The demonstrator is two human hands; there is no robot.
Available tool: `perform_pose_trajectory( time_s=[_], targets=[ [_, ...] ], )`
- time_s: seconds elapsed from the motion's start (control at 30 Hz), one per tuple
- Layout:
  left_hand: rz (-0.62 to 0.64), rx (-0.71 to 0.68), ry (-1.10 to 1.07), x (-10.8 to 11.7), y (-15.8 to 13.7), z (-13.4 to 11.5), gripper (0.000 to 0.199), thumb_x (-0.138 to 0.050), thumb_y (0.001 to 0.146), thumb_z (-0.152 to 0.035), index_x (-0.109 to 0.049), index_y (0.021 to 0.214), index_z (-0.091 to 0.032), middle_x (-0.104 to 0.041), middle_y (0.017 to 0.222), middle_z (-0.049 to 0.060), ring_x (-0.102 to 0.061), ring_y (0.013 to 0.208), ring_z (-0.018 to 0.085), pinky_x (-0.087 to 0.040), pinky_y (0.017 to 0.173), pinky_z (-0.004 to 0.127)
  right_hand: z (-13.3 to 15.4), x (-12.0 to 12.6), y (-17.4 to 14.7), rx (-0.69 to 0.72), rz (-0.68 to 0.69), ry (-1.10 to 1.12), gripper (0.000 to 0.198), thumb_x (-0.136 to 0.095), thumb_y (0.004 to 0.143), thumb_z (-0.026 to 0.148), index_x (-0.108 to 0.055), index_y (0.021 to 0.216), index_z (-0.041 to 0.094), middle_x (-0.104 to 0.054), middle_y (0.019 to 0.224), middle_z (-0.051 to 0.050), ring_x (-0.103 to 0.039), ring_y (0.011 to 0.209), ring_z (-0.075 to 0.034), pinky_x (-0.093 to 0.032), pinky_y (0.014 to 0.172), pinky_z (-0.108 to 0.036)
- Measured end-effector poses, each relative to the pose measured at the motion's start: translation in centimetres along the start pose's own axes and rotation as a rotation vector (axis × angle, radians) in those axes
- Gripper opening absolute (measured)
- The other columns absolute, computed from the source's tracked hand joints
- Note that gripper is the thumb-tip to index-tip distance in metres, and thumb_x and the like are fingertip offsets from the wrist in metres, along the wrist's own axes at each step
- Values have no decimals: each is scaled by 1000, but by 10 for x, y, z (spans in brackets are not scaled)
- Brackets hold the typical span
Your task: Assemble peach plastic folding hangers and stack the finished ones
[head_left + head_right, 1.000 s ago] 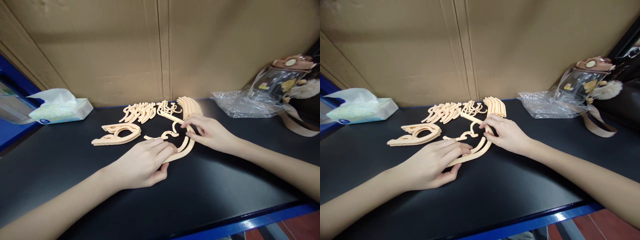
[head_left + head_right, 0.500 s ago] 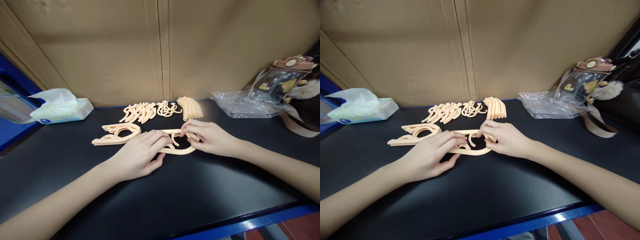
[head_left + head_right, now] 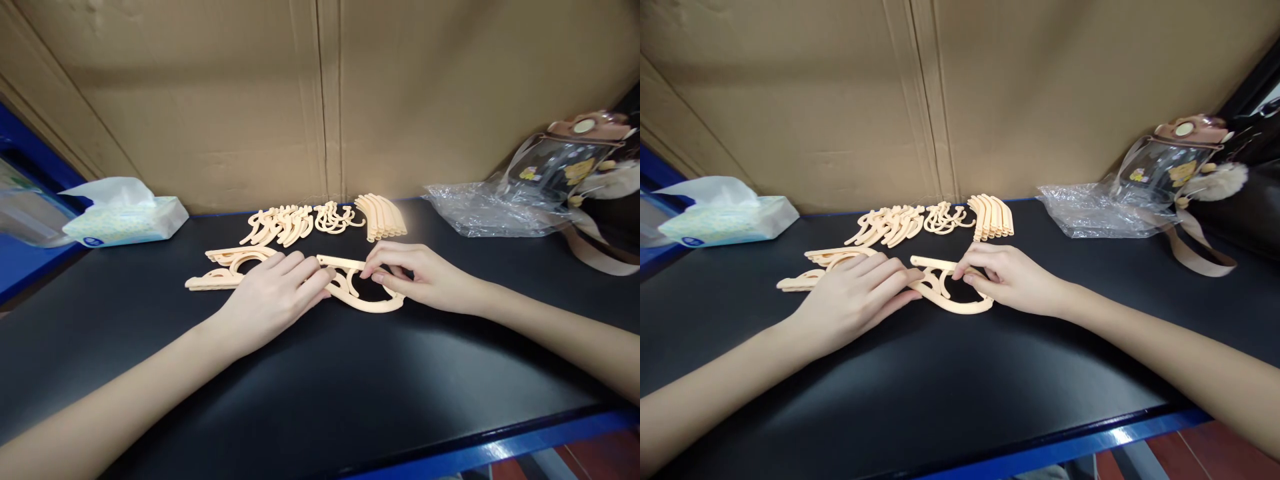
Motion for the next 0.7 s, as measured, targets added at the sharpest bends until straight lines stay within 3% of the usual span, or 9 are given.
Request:
perform_pose_trajectory(
  time_s=[0.17,0.37,0.43,0.57,0.7],
  targets=[
    [-14,48,51,3,-3,7,20,-44,97,-26,-58,106,-15,-64,76,2,-58,69,18,-40,63,31,-1,-2,0,-46,28,93,16,-55,90,25,-66,99,18,-62,87,-1,-44,58,-8,-37,54,-22],
    [24,193,-233,0,-4,10,25,-41,98,-26,-52,119,-17,-65,116,5,-63,92,18,-47,77,30,14,-8,-2,19,69,114,25,-55,91,34,-66,108,20,-64,92,-3,-57,76,-12,-44,69,-25],
    [44,251,-298,0,-3,9,26,-42,97,-31,-51,117,-17,-62,120,6,-63,96,18,-48,78,29,20,-9,-4,54,78,65,27,-54,92,35,-65,112,20,-65,91,-3,-59,80,-13,-44,73,-26],
    [102,399,-152,4,-5,11,34,-46,92,-46,-53,104,-16,-68,92,5,-66,75,20,-40,52,26,28,-12,-7,122,97,-53,32,-51,93,35,-60,121,21,-67,99,-4,-60,91,-16,-46,80,-30],
    [304,503,-29,-2,-8,11,53,-48,84,-62,-53,102,-13,-64,64,3,-62,53,22,-23,40,26,28,-17,-6,171,121,-178,36,-49,94,36,-56,126,21,-64,119,-5,-55,112,-19,-42,94,-35]
  ],
)
Point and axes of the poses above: each hand's wrist, its own y-axis towards the middle knuckle, its own x-axis out of the back of the hand, z = x × y, the point moved 8 cm from there along y, towards the middle knuckle
